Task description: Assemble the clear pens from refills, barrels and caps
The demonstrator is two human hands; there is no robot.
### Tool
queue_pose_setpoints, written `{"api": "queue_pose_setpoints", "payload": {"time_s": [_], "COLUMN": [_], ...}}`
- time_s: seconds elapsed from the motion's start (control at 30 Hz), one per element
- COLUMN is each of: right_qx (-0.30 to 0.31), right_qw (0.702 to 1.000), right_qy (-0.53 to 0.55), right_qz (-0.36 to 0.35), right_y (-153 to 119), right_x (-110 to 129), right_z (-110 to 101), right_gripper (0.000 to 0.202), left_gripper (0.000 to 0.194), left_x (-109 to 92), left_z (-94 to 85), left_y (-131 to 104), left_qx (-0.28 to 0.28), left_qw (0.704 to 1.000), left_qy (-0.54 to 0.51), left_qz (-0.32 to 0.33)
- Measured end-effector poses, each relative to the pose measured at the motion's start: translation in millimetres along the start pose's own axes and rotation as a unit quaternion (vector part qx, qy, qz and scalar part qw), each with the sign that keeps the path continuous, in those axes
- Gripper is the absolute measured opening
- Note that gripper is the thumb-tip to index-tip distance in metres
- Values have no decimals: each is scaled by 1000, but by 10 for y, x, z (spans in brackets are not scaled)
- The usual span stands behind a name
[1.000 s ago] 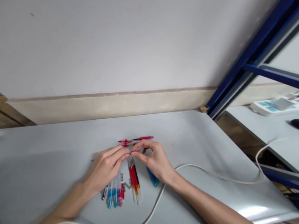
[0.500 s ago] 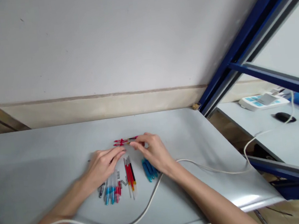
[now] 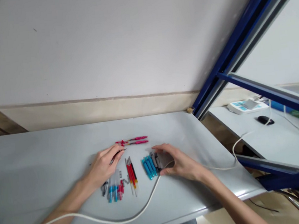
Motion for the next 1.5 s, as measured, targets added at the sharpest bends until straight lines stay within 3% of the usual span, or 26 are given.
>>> {"api": "queue_pose_setpoints", "payload": {"time_s": [0.1, 0.17, 0.23, 0.3, 0.33, 0.4, 0.53, 0.63, 0.8, 0.97, 1.33, 1.5], "right_qx": [-22, -75, -151, -242, -264, -280, -282, -239, -252, -211, -172, -200], "right_qw": [999, 997, 984, 945, 930, 927, 950, 968, 951, 939, 952, 956], "right_qy": [-23, -4, 81, 216, 255, 250, 135, 79, 176, 268, 252, 214], "right_qz": [-25, -36, -42, -36, -19, 12, 12, 1, 18, 36, 2, 6], "right_y": [122, 252, 435, 653, 761, 938, 1023, 932, 861, 893, 871, 872], "right_x": [28, 35, 35, 35, 38, 58, 127, 141, 48, 23, 71, 86], "right_z": [-82, -153, -177, -128, -77, 41, 179, 168, 204, 347, 380, 370], "right_gripper": [56, 43, 44, 56, 56, 53, 50, 43, 31, 25, 22, 20], "left_gripper": [19, 19, 20, 21, 22, 22, 22, 20, 15, 12, 11, 11], "left_x": [26, 45, 55, 56, 57, 62, 103, 132, 105, 100, 128, 113], "left_z": [14, 27, 33, 28, 21, 4, -19, -9, 18, 14, 23, 4], "left_y": [10, 13, 9, -3, -11, -27, -42, -35, -28, -26, -29, -14], "left_qx": [4, 9, 12, 15, 18, 21, 14, 6, 8, 16, -13, -29], "left_qw": [1000, 1000, 999, 999, 998, 998, 998, 998, 999, 1000, 1000, 1000], "left_qy": [-1, 12, 34, 50, 55, 59, 62, 57, 46, 18, 5, -1], "left_qz": [-10, -9, -4, 2, 4, 4, 5, 10, 7, -11, -19, -11]}}
Point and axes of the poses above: each hand's wrist, its own y-axis towards the middle knuckle, its own z-axis out of the palm, x = y × z, the point moved 1 cm from there along y, towards the middle knuckle, and after that the axes turned 11 degrees about -z, right-handed, at the moved point
